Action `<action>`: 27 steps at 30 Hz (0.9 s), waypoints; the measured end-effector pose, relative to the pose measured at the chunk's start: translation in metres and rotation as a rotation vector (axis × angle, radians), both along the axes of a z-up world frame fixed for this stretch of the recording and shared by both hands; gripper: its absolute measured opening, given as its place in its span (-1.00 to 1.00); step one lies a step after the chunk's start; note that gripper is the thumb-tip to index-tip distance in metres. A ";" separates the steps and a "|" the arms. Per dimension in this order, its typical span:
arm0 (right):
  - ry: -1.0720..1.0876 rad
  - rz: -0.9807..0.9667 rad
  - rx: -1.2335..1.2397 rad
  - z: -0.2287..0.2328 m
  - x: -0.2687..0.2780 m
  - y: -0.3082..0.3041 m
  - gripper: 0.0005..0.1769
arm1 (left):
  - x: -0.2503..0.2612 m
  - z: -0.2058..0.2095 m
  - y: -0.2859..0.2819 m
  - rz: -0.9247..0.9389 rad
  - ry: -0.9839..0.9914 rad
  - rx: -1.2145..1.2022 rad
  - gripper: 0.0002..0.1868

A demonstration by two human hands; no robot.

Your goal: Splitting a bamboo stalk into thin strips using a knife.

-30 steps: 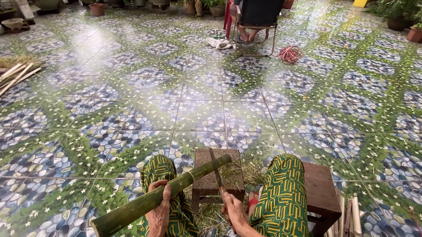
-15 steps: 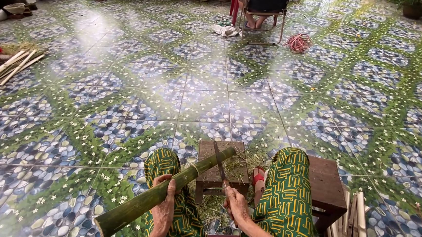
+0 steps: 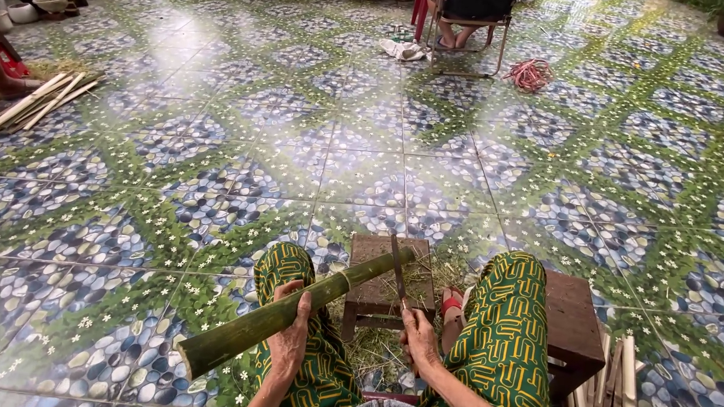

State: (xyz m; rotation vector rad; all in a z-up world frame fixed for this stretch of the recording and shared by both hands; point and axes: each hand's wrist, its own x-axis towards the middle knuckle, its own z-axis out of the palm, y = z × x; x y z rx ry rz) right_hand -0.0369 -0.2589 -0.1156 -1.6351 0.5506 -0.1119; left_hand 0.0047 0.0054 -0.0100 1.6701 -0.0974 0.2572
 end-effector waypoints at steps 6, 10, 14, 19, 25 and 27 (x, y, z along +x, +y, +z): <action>-0.101 -0.005 -0.010 -0.011 0.009 -0.007 -0.65 | 0.009 -0.004 0.001 -0.026 0.016 0.019 -0.50; -0.066 0.037 -0.009 -0.044 0.018 -0.019 -0.50 | 0.004 0.007 -0.002 -0.081 0.036 0.046 -0.46; -0.076 -0.026 0.002 -0.014 0.020 -0.018 -0.34 | -0.003 0.031 -0.001 -0.161 0.082 -0.182 -0.55; 0.056 -0.137 0.194 -0.060 0.042 -0.040 -0.50 | -0.001 0.037 0.004 -0.190 0.117 -0.193 -0.60; 0.079 -0.134 0.346 -0.051 0.044 -0.041 -0.71 | -0.006 0.055 0.010 -0.184 0.137 -0.156 -0.61; 0.076 -0.139 0.341 -0.049 0.045 -0.044 -0.77 | -0.005 0.057 0.007 -0.183 0.121 -0.112 -0.65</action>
